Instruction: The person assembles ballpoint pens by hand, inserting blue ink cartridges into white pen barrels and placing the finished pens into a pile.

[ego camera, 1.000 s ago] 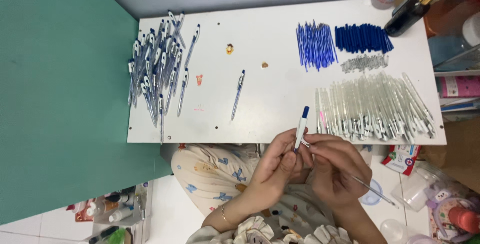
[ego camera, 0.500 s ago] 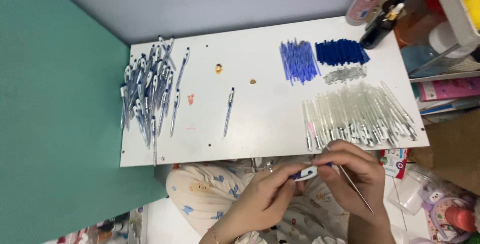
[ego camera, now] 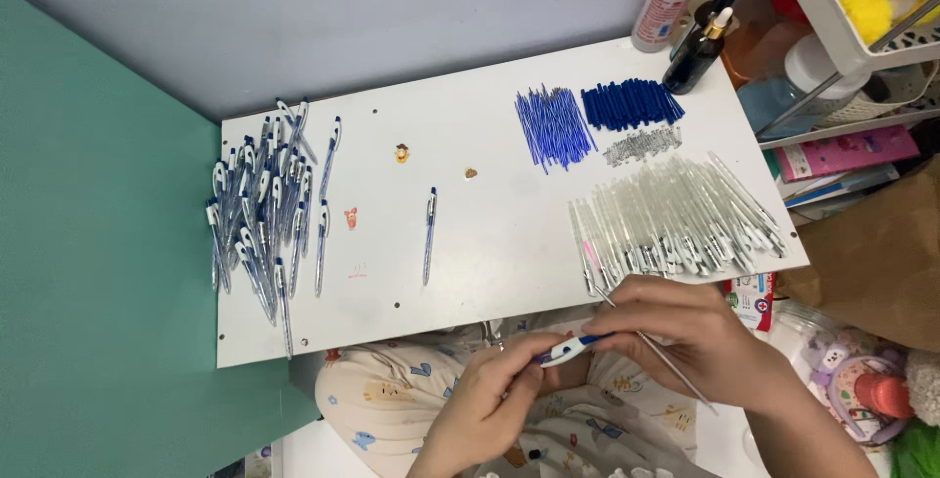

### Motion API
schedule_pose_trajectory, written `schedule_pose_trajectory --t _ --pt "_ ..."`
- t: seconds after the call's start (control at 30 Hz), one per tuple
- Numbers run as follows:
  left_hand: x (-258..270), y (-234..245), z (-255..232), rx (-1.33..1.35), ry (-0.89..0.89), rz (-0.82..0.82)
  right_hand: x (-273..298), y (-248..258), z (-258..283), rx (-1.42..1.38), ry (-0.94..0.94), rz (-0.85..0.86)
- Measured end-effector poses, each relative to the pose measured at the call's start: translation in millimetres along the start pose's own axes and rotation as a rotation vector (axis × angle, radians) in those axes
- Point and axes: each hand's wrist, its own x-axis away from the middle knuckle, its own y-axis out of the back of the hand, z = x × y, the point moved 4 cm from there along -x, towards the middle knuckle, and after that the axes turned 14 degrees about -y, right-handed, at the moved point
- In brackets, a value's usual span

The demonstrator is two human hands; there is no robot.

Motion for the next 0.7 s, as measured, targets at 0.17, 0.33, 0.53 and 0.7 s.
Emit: schedule_pose_trajectory --t 0.17,0.33,0.53,0.7 --pt "-8 3 -13 -0.387 -0.293 -0.037 -7 -7 9 0.101 0.017 -0.063" --pt "-2 3 7 -0.418 -0.286 -0.118 -10 -1 -1 0.112 -0.020 -0.041" --pt "2 4 30 -0.200 0.003 -0.016 -17 3 4 0.199 0.024 0.114" --pt "13 11 47 -0.039 0.035 -0.035 -19 25 -9 0.056 0.072 0.142"
